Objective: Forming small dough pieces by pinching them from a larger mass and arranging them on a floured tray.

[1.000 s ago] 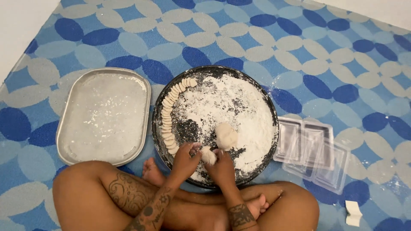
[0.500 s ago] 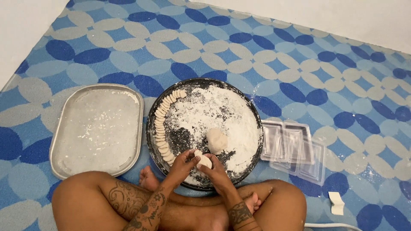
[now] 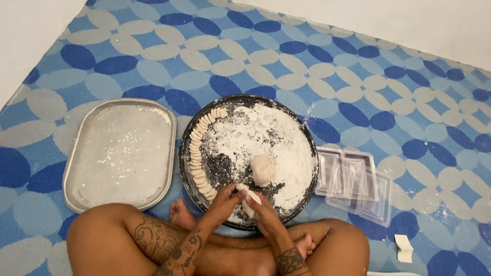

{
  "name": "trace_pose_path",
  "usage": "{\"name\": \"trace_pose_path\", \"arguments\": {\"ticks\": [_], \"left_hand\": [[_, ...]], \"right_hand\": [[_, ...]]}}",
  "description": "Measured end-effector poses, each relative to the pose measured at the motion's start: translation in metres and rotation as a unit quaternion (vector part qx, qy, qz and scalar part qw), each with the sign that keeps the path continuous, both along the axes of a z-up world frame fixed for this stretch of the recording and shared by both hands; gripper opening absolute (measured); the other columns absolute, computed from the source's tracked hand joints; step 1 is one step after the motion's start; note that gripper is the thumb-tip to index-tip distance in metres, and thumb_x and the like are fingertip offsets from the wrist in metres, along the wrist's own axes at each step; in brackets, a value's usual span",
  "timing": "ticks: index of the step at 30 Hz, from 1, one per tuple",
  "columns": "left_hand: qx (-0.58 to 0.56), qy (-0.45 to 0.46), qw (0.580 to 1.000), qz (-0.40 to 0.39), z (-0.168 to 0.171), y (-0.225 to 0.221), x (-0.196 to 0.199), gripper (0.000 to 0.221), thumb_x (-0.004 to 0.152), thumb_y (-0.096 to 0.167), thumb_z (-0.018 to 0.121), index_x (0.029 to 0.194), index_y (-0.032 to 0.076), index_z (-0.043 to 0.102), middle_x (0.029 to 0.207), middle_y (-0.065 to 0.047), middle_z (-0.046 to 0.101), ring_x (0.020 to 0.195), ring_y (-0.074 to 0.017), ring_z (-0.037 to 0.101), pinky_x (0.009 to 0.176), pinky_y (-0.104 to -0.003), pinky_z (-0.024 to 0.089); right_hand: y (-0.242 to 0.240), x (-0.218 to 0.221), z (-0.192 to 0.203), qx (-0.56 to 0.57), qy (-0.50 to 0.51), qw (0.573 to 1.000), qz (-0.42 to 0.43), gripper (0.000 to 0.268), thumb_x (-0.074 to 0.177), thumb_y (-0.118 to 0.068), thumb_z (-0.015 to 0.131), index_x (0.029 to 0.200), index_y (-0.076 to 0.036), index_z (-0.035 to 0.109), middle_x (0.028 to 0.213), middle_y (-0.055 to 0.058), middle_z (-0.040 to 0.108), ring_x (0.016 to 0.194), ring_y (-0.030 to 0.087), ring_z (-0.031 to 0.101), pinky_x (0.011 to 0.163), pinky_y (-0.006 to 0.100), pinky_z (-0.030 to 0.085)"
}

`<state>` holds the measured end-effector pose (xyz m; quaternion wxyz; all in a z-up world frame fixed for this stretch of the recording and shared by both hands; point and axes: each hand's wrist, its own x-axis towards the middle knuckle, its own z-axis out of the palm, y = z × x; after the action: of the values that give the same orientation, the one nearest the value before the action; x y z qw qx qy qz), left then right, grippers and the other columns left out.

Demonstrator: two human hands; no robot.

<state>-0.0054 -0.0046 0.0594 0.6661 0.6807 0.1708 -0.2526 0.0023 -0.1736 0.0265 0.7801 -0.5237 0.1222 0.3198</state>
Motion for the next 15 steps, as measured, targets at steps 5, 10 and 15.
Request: {"name": "trace_pose_path", "arguments": {"ticks": [5, 10, 15], "left_hand": [[0.031, -0.033, 0.998, 0.039, -0.013, -0.008, 0.001, 0.055, 0.093, 0.049, 0.060, 0.136, 0.015, 0.058, 0.137, -0.006, 0.058, 0.121, -0.0203, 0.057, 0.098, -0.037, 0.049], [0.085, -0.096, 0.990, 0.065, -0.035, -0.014, 0.003, 0.048, 0.095, 0.046, 0.059, 0.125, 0.010, 0.068, 0.122, -0.008, 0.072, 0.115, -0.0222, 0.067, 0.096, -0.037, 0.054], [0.156, -0.082, 0.981, 0.080, -0.052, -0.014, 0.010, 0.070, 0.093, 0.053, 0.060, 0.144, 0.004, 0.055, 0.146, -0.016, 0.059, 0.134, -0.0314, 0.057, 0.109, -0.044, 0.048]], "right_hand": [[0.009, -0.001, 0.013, -0.083, 0.033, 0.996, -0.022, 0.050, 0.090, -0.024, 0.067, 0.135, -0.003, 0.060, 0.115, 0.013, 0.067, 0.094, 0.022, 0.061, 0.079, 0.030, 0.053], [0.013, 0.000, 0.019, -0.155, -0.010, 0.988, -0.016, 0.042, 0.091, -0.031, 0.068, 0.126, -0.008, 0.067, 0.104, 0.009, 0.071, 0.083, 0.020, 0.063, 0.069, 0.029, 0.050], [0.017, 0.003, 0.028, -0.277, -0.178, 0.943, 0.050, 0.049, 0.086, -0.055, 0.061, 0.110, -0.014, 0.072, 0.095, 0.002, 0.069, 0.080, 0.015, 0.064, 0.067, 0.027, 0.051]]}}
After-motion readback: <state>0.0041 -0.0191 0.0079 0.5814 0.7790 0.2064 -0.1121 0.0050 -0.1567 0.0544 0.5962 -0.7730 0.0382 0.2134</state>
